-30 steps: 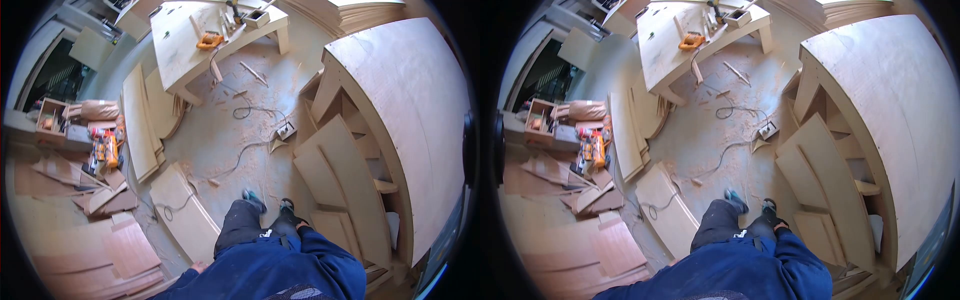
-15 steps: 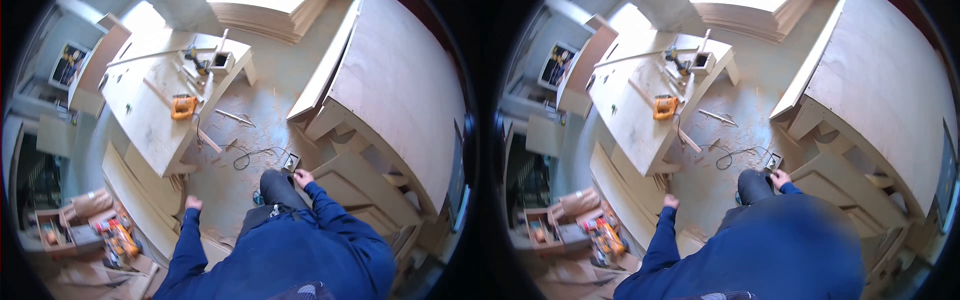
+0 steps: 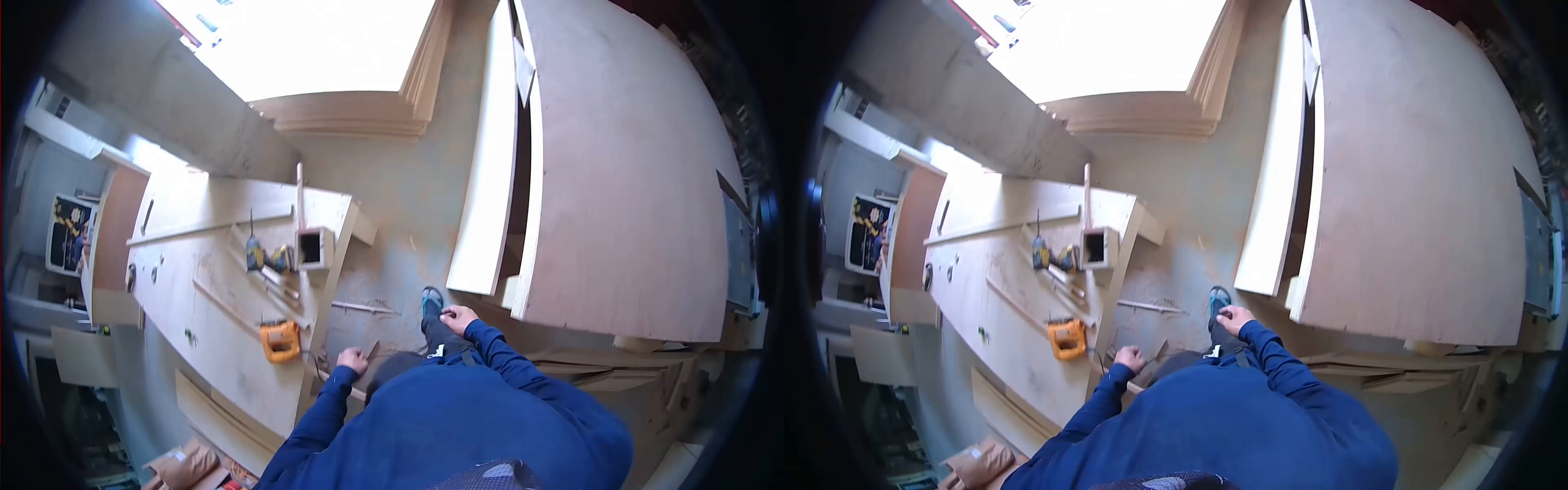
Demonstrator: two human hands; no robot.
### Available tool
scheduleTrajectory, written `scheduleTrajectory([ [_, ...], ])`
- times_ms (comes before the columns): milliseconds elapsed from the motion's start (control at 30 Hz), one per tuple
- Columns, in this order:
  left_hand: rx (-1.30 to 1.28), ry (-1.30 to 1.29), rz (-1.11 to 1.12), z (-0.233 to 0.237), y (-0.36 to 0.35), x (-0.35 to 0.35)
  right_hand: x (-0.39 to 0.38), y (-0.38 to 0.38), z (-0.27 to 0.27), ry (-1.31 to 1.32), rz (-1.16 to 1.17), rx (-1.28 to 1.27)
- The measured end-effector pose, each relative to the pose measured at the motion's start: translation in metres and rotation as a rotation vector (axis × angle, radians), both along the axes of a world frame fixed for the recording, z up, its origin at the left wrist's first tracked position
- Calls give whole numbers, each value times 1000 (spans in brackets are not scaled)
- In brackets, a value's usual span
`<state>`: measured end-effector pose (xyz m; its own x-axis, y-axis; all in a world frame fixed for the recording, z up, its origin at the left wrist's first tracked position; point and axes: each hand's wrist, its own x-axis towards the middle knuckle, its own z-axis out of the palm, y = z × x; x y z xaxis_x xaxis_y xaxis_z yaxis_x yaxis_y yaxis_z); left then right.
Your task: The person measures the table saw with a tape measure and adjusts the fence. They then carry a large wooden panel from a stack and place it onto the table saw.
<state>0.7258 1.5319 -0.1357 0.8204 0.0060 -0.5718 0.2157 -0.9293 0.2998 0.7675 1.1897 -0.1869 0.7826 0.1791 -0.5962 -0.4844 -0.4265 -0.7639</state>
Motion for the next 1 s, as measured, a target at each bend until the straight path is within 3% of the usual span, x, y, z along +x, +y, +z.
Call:
scheduleTrajectory([
  [67, 11, 54, 116, 7, 5, 19, 52, -4, 10, 130, -285, 326],
  [100, 17, 85, 188, 10, 7, 34, 81, -10, 11, 83, -304, 338],
  [167, 50, 113, 229, -7, 16, 74, 139, -19, -6, -53, -243, 171],
  [233, -259, -144, 534, -45, 29, 115, 202, -24, 0, -138, -217, 41],
  [333, -455, -62, 545, -30, 7, 211, 294, -18, 6, -130, -334, 166],
  [367, -343, -59, 394, -42, 9, 241, 323, -15, 14, -52, -385, 270],
  [400, -378, 62, 423, -32, -4, 280, 354, -15, 16, 27, -437, 374],
  [467, -433, -160, 164, -89, 4, 339, 412, -20, 11, 77, -398, 333],
  [500, -496, -39, 261, -110, 2, 372, 429, -20, 7, 135, -364, 299],
  [567, -329, 98, 200, -92, -15, 444, 470, -29, -8, 288, -440, 231],
  [633, -18, 43, 101, -71, -29, 512, 511, -45, -10, 357, -507, 289],
  [667, -115, 103, 169, -35, -46, 551, 537, -56, -14, 357, -528, 284],
  [700, -264, 46, 95, -32, -45, 578, 556, -62, -22, 328, -580, 323],
  [767, -446, 134, 194, -23, -46, 630, 593, -73, -27, 300, -659, 372],
  [900, -421, 125, 222, -21, -38, 721, 689, -85, -20, 294, -849, 605],
  [1000, -432, 165, 307, -29, -31, 763, 756, -74, -65, 427, -840, 693],
])
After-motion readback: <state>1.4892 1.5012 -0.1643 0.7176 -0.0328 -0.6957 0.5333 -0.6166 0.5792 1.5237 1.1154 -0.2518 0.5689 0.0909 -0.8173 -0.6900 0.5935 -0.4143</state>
